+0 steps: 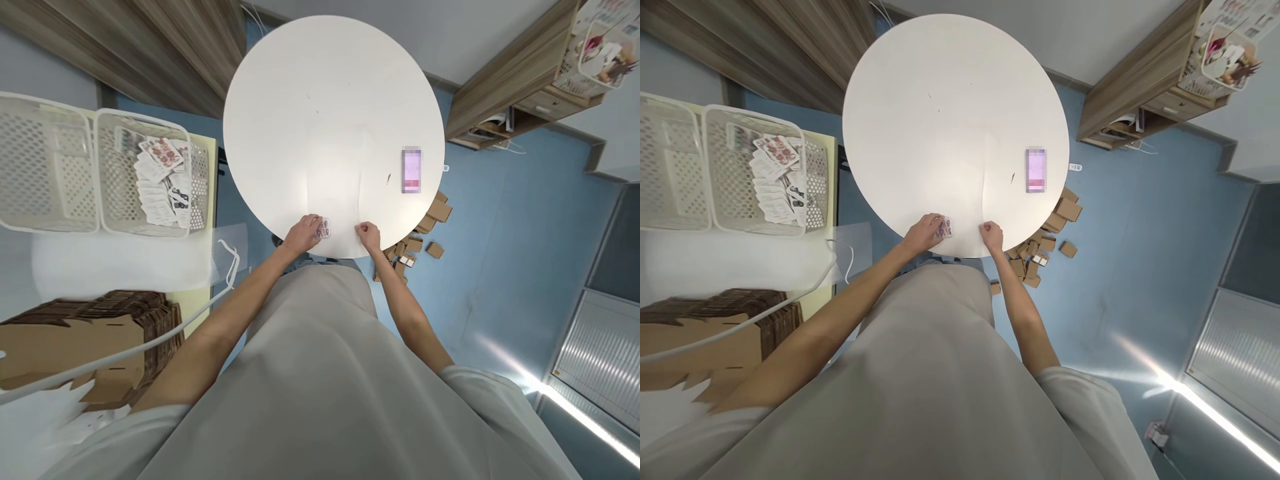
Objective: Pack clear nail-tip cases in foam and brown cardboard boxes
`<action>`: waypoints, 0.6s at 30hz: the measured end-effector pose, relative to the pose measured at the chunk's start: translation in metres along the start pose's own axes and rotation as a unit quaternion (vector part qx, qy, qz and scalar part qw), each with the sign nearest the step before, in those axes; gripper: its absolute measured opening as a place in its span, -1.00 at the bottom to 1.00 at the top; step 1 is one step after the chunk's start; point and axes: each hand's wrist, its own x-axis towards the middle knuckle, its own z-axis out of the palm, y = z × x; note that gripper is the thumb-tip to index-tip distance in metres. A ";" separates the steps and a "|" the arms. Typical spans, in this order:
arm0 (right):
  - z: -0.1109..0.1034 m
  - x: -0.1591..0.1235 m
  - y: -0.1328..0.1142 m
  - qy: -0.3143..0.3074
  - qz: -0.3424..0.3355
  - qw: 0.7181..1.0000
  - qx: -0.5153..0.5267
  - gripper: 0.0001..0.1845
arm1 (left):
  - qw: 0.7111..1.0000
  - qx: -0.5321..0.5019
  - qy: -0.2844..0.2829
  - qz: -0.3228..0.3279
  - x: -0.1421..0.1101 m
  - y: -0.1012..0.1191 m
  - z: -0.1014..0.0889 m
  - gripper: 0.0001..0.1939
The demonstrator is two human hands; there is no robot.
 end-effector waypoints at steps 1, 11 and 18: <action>0.000 -0.004 0.003 -0.004 0.000 1.000 -0.002 -0.72 | 1.000 0.003 -0.006 0.004 0.003 0.005 0.003 -0.34; -0.011 0.045 -0.021 0.020 -0.017 1.000 0.014 -0.75 | 0.998 0.043 -0.036 -0.012 0.017 0.027 0.015 -0.35; -0.023 0.047 -0.019 0.016 -0.021 1.000 0.004 -0.71 | 0.998 0.052 -0.032 -0.032 0.031 0.029 0.013 -0.34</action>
